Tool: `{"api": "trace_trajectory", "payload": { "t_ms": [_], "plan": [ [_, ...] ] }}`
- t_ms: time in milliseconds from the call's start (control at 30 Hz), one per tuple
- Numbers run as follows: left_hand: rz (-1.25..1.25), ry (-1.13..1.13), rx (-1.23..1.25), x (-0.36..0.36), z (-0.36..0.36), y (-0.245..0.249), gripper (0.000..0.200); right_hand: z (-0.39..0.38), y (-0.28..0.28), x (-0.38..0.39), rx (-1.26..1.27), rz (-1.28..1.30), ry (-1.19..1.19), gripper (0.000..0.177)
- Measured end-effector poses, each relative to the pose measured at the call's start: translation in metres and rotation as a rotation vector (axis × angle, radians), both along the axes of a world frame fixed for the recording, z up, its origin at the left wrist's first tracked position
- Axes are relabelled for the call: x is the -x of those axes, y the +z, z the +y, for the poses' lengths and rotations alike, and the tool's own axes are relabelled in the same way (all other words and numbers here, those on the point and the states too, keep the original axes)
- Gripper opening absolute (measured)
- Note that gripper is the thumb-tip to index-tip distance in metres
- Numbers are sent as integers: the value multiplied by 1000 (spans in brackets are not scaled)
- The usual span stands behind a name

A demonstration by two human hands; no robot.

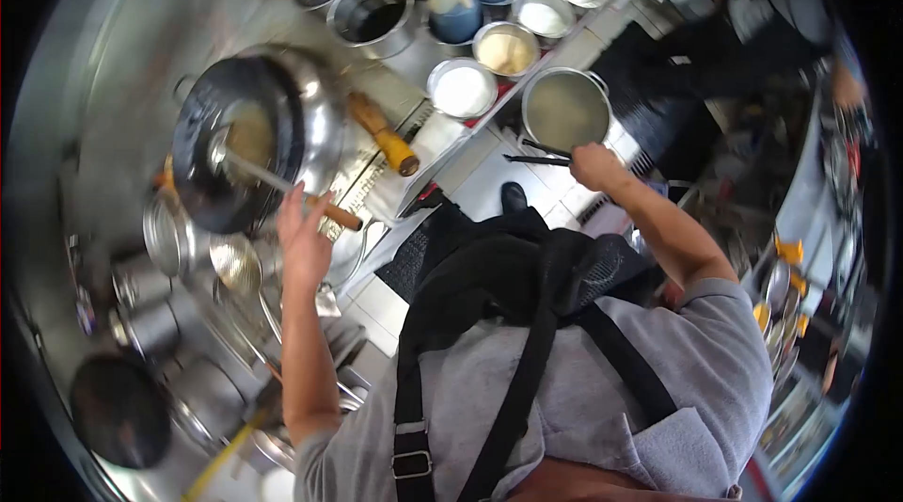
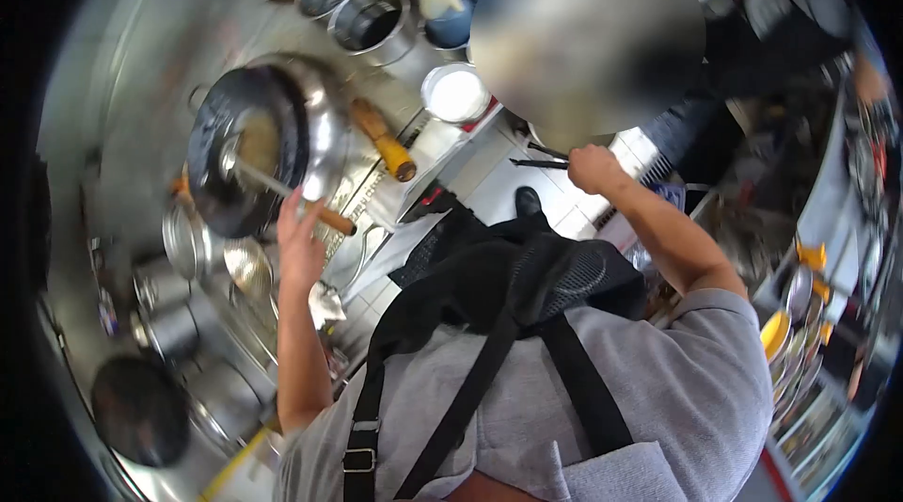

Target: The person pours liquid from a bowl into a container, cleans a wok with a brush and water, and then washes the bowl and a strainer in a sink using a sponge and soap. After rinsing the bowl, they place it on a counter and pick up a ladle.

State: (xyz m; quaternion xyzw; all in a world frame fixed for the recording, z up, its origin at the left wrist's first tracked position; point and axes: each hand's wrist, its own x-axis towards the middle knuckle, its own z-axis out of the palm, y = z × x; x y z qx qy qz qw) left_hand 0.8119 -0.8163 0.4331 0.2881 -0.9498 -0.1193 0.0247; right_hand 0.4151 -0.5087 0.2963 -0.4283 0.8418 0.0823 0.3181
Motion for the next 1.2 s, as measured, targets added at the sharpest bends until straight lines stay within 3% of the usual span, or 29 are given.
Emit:
{"api": "trace_trajectory", "payload": {
  "t_ms": [67,200,300,333,400,467,533,567,633,667,733,767,800,900,1000,1067,1133,1200],
  "plan": [
    [-162,104,36,3,4,-21,63,-33,-37,-2,37,0,100,27],
    [-144,165,117,2,3,-42,36,-94,-74,-6,-14,-54,317,35],
    [78,153,190,-11,-8,-10,39,-132,-41,-24,14,-6,475,40],
    [160,193,212,-17,-14,18,39,-148,0,-40,11,-90,588,43],
    [551,235,134,-49,-46,46,31,-185,46,-77,52,-199,718,48],
    [934,316,15,-74,-70,81,20,-229,58,-112,101,-208,751,53],
    [1241,428,5,-111,-107,93,12,-274,42,-146,286,-140,533,76],
    [1263,427,18,-127,-121,96,12,-289,31,-157,294,-120,544,76],
    [1691,562,-59,-159,-147,93,13,-307,13,-176,104,42,439,87],
    [1711,558,-55,-172,-159,91,13,-313,15,-182,108,60,443,87],
    [1891,390,-171,-193,-179,84,19,-318,22,-185,-87,-273,94,92],
    [1954,453,-174,-191,-182,89,21,-317,3,-176,28,-271,-12,89],
    [1973,457,-179,-197,-190,88,21,-316,-17,-162,143,-272,-117,87],
    [1967,488,-284,-212,-209,89,20,-311,25,-136,173,-283,-4,83],
    [1919,415,-342,-221,-217,86,21,-319,65,-169,56,-209,82,80],
    [1765,364,-233,-211,-197,87,18,-340,80,-202,80,-265,98,74],
    [1599,245,-287,-185,-162,86,17,-362,99,-234,122,-856,-44,59],
    [1225,123,-39,-154,-124,90,27,-367,141,-265,23,-1351,-28,52]
  ]
}}
